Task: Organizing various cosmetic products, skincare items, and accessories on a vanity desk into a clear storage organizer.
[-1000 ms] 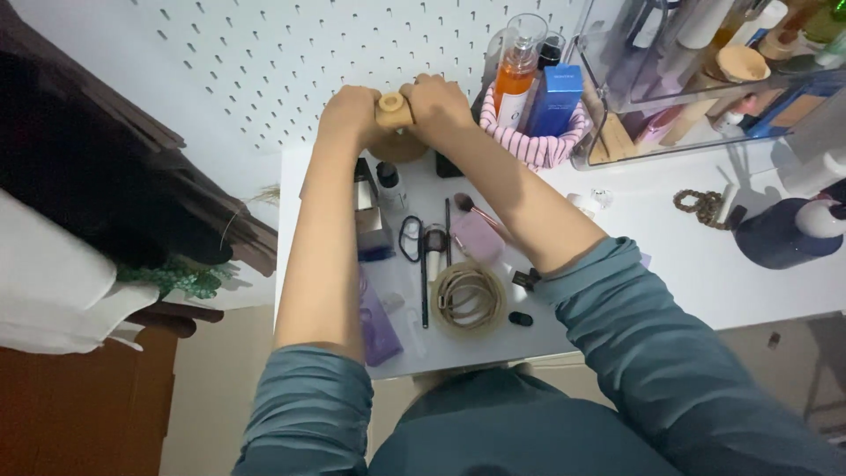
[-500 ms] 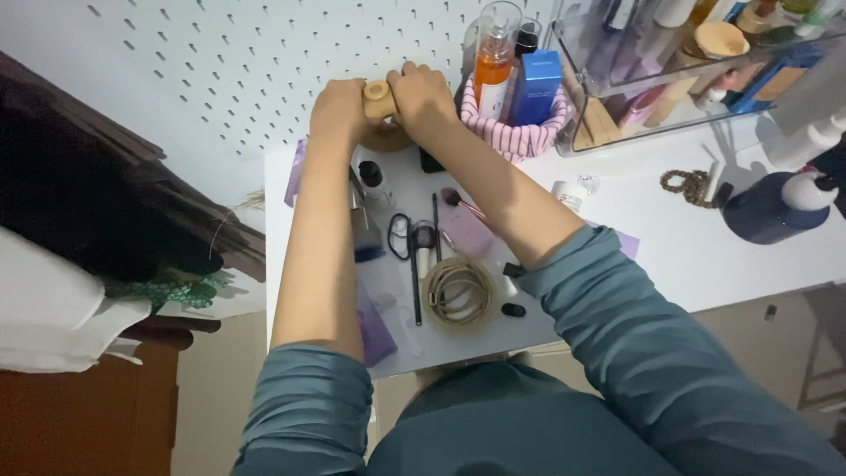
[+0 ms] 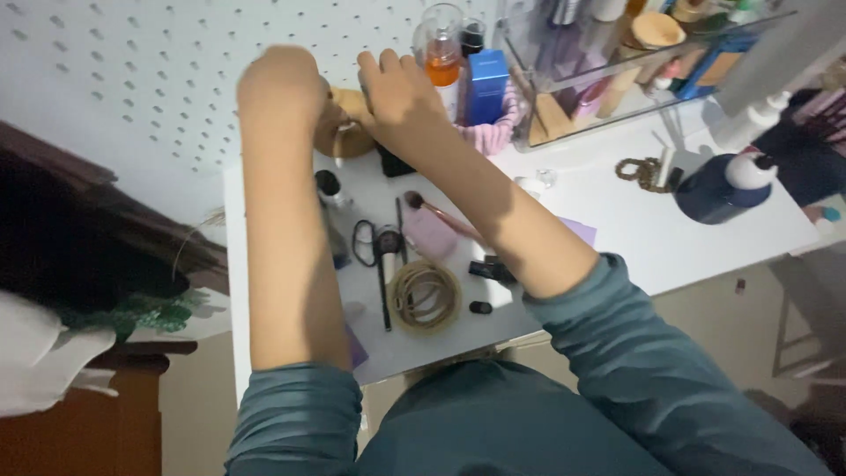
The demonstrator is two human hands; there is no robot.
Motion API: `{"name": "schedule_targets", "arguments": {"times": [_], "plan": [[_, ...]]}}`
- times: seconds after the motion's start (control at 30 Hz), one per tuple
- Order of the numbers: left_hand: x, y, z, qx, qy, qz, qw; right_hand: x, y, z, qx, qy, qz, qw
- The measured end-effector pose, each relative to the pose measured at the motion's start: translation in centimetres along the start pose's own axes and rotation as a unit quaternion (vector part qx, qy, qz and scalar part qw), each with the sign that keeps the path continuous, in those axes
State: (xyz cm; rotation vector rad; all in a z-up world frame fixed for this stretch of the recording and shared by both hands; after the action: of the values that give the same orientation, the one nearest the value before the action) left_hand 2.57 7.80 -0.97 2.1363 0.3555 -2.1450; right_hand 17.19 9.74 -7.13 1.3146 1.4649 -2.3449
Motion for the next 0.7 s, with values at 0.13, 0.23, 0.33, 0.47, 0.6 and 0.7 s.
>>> {"name": "schedule_targets", "arguments": {"times": [0.13,0.23,0.33,0.47,0.6,0.7], "plan": [[-5.2,4.5,-7.5,0.152,0.027,-0.118,0.981,-11.9,4.7,-0.5,0.010,-0.016,-0.099,0.995],[-4.9,9.8,-15.4,0.337,0.136,-0.281,0.888,-21.2,8.6,-0.7,0.103,-0.040,-0.006,0.994],[-1.5,11.7,-24.1,0.432,0.101,-0.158,0.882,-24.3,14.3,-3.9,0.209,0.025,0.025,0.977],[3.8,12.3,-33.8,0.481,0.230,-0.028,0.846,-26.6,20.9,-8.3,0.311,0.065,0.022,0.948],[8.8,12.7,-40.9,0.430,0.229,0.083,0.869,-26.9,26.0,-13.2,0.403,0.153,0.006,0.902],[10.5,12.6,-43.8,0.411,0.264,0.065,0.870,-25.9,29.6,-17.2,0.433,0.183,-0.026,0.882]]}}
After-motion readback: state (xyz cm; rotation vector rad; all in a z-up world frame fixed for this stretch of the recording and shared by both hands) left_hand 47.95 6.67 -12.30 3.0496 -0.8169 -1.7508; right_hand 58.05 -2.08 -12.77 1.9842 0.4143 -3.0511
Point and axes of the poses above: each hand's wrist, its own y-axis away from the middle knuckle, its own x-axis out of the palm, z = x × y, the point moved 4 cm from there along -y, towards the middle knuckle, and after that the axes turned 1 degree about -x, right-handed, at the moved point
